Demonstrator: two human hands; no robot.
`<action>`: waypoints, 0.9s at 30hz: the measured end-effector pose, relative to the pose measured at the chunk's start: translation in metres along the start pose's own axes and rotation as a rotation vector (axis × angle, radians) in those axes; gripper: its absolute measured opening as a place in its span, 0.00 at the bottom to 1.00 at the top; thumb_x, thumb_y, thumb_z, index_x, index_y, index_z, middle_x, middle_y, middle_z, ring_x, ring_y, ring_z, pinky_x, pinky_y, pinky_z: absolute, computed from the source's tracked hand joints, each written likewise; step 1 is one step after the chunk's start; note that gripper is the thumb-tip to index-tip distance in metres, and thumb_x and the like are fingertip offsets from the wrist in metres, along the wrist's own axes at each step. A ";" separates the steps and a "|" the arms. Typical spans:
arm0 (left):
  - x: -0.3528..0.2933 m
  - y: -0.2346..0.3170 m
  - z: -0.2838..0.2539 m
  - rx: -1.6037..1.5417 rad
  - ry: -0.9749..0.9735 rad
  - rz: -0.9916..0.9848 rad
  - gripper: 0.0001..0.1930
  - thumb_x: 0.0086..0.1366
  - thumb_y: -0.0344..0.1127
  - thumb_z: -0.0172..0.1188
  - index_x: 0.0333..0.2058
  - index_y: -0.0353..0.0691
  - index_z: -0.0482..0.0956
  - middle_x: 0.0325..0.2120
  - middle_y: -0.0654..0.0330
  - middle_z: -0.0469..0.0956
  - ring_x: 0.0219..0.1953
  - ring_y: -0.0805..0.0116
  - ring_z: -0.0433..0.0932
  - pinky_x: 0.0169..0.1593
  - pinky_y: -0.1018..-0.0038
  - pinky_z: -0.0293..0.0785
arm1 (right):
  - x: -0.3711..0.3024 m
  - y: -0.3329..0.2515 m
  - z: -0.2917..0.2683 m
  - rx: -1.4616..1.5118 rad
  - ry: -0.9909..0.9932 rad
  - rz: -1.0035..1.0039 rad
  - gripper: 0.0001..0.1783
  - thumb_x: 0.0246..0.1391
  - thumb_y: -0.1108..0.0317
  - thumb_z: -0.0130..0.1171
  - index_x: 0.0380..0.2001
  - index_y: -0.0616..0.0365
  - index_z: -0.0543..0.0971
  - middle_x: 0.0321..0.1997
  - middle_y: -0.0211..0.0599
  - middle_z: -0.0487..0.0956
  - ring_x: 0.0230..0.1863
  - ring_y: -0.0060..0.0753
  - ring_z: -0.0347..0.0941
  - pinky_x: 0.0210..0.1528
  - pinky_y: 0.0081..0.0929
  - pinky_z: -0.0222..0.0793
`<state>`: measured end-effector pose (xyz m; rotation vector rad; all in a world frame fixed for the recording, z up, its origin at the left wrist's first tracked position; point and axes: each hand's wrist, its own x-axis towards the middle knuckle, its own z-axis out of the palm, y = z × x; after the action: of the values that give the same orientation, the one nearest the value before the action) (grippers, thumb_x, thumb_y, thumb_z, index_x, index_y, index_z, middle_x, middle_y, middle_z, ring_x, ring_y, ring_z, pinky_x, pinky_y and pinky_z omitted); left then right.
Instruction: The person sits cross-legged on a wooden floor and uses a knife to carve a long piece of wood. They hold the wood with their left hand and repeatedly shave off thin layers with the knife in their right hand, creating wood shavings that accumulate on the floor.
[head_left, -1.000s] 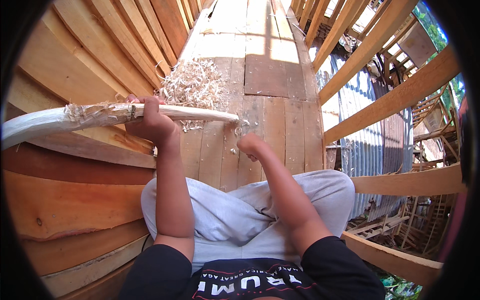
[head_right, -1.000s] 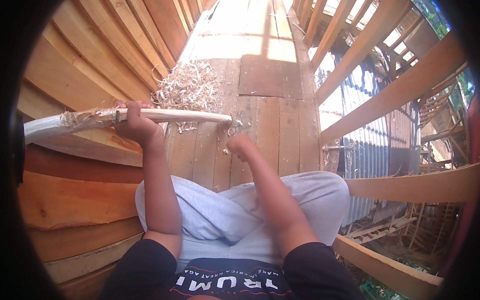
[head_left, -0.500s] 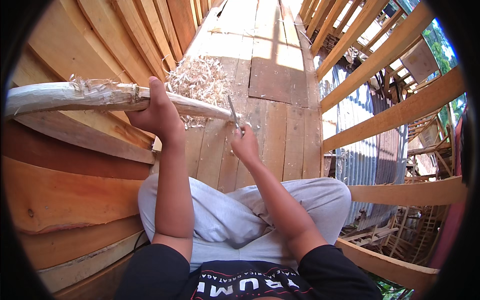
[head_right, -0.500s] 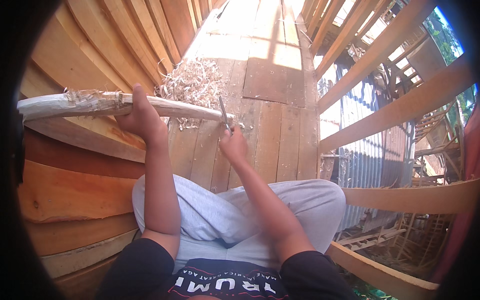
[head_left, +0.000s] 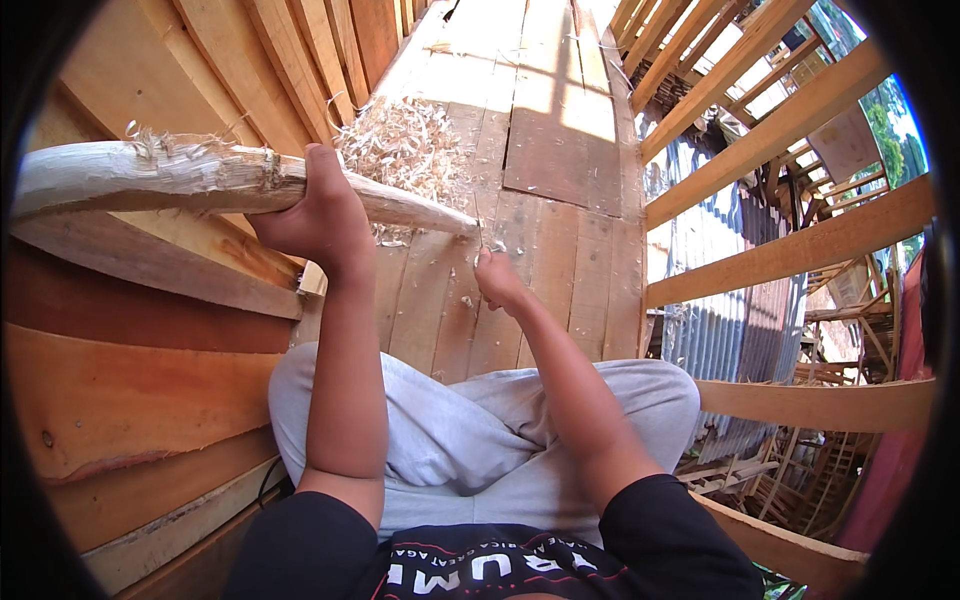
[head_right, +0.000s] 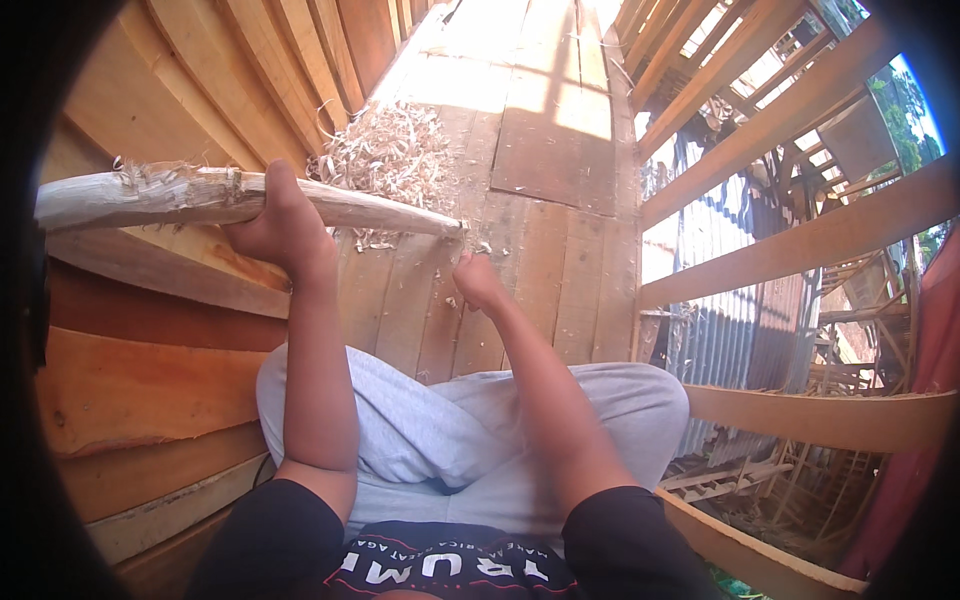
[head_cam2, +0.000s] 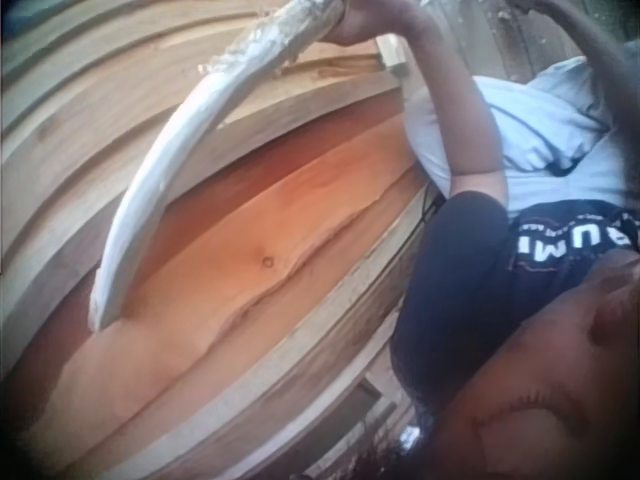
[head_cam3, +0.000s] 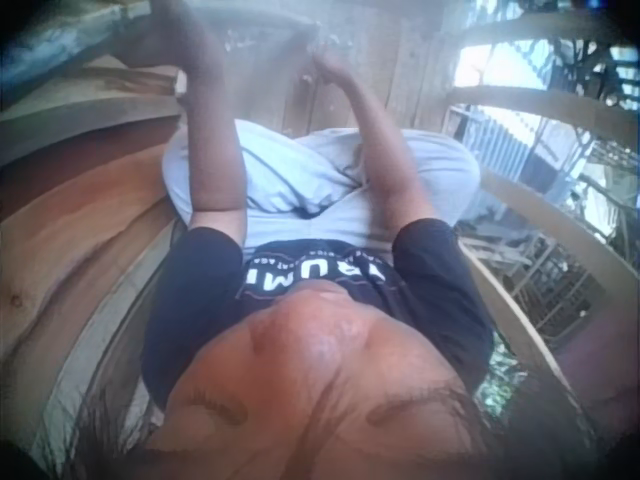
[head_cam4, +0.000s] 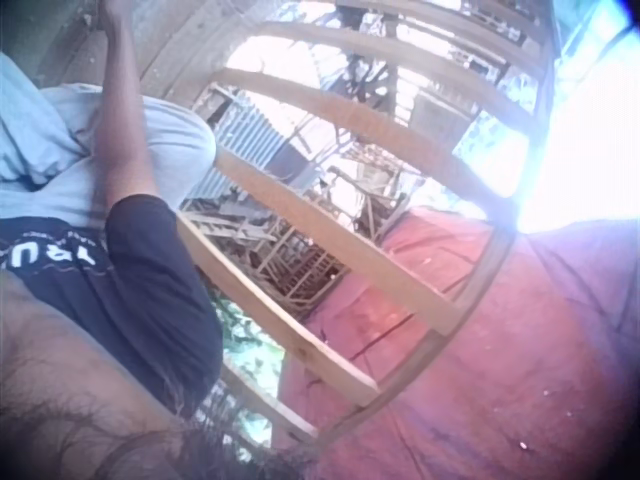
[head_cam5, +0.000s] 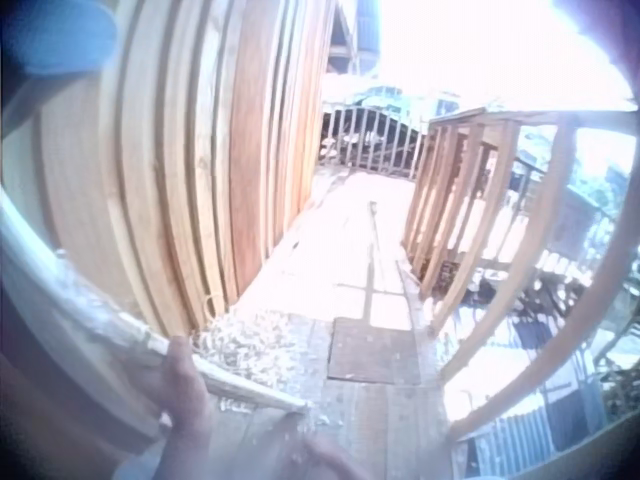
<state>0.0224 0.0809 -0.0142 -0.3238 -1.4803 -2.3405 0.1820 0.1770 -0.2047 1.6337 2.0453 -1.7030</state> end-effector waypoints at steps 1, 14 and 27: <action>-0.003 0.001 0.005 -0.029 0.025 0.035 0.27 0.52 0.23 0.61 0.50 0.21 0.64 0.42 0.51 0.74 0.39 0.70 0.76 0.46 0.77 0.73 | 0.004 -0.002 -0.007 -0.006 -0.031 0.022 0.28 0.68 0.53 0.33 0.26 0.67 0.70 0.16 0.40 0.69 0.13 0.35 0.68 0.16 0.37 0.66; -0.007 0.002 0.015 -0.010 0.088 0.112 0.27 0.49 0.23 0.60 0.49 0.21 0.64 0.39 0.53 0.73 0.35 0.71 0.74 0.43 0.78 0.72 | 0.010 -0.019 -0.025 -0.170 -0.078 0.015 0.29 0.67 0.56 0.36 0.33 0.78 0.74 0.22 0.54 0.76 0.18 0.47 0.75 0.21 0.42 0.71; -0.014 0.007 0.016 -0.031 0.041 0.058 0.27 0.49 0.22 0.60 0.49 0.21 0.64 0.38 0.52 0.73 0.35 0.71 0.74 0.43 0.77 0.73 | 0.029 0.014 -0.017 -0.194 0.034 0.036 0.30 0.67 0.55 0.37 0.23 0.74 0.72 0.17 0.50 0.72 0.13 0.41 0.70 0.18 0.39 0.66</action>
<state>0.0378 0.0951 -0.0071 -0.3203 -1.3982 -2.3125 0.1882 0.2072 -0.2240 1.6380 2.1067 -1.4240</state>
